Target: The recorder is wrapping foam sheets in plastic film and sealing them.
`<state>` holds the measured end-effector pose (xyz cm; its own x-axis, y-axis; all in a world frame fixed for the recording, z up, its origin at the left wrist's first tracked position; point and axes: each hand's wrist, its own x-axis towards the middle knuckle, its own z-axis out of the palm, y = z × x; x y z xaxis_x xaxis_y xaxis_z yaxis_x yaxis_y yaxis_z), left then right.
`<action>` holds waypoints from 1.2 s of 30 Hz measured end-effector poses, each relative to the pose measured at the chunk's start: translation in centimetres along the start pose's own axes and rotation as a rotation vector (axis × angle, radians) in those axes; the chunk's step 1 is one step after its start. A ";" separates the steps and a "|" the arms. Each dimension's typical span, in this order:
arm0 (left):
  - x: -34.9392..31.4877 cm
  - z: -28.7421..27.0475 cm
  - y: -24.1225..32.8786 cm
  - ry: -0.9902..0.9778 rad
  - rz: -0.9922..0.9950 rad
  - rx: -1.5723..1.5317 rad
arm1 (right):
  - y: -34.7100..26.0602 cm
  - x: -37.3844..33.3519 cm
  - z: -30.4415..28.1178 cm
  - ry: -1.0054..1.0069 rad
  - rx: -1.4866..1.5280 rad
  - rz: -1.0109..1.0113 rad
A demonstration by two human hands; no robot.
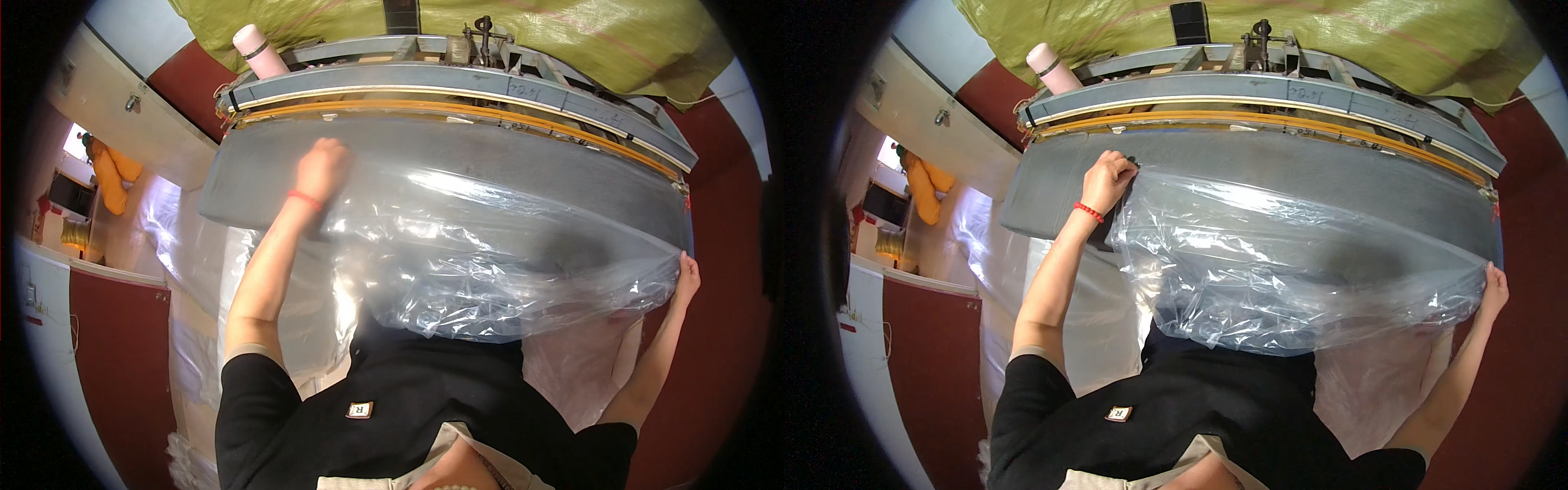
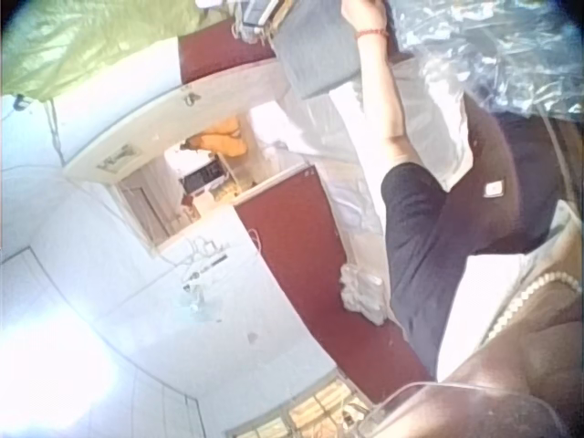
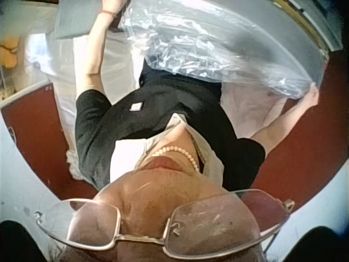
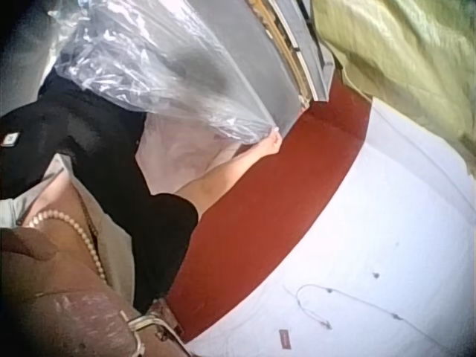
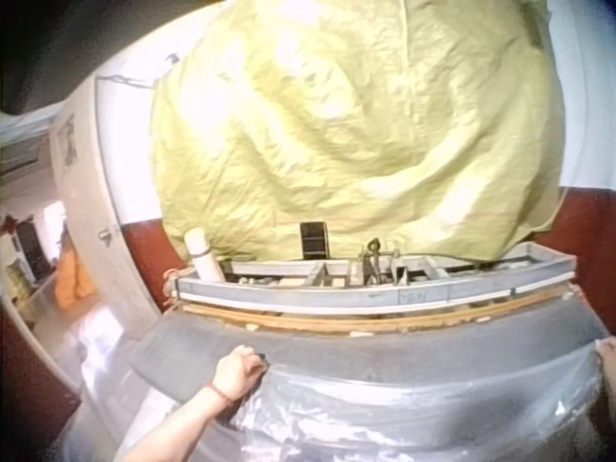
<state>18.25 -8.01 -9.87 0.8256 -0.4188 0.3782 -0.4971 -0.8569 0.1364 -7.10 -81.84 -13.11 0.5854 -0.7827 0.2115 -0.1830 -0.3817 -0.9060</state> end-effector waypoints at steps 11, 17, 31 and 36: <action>6.4 3.0 -4.4 0.495 -0.857 -1.134 | -2.4 6.8 13.4 0.243 -0.163 -0.411; 7.2 7.3 -12.2 0.693 -0.661 -0.649 | -5.0 8.5 22.4 0.159 0.248 -0.213; 8.7 5.9 -10.3 0.858 -1.012 -0.682 | -5.1 9.5 21.2 0.495 -0.027 -0.133; 9.1 6.2 -10.3 0.830 -0.959 -0.796 | -4.1 10.2 20.4 0.489 0.058 -0.148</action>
<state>32.50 -4.83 -13.49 0.6666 0.7123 0.2195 -0.1049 -0.2019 0.9738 15.75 -78.18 -14.73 0.1615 -0.8658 0.4736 -0.0739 -0.4891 -0.8691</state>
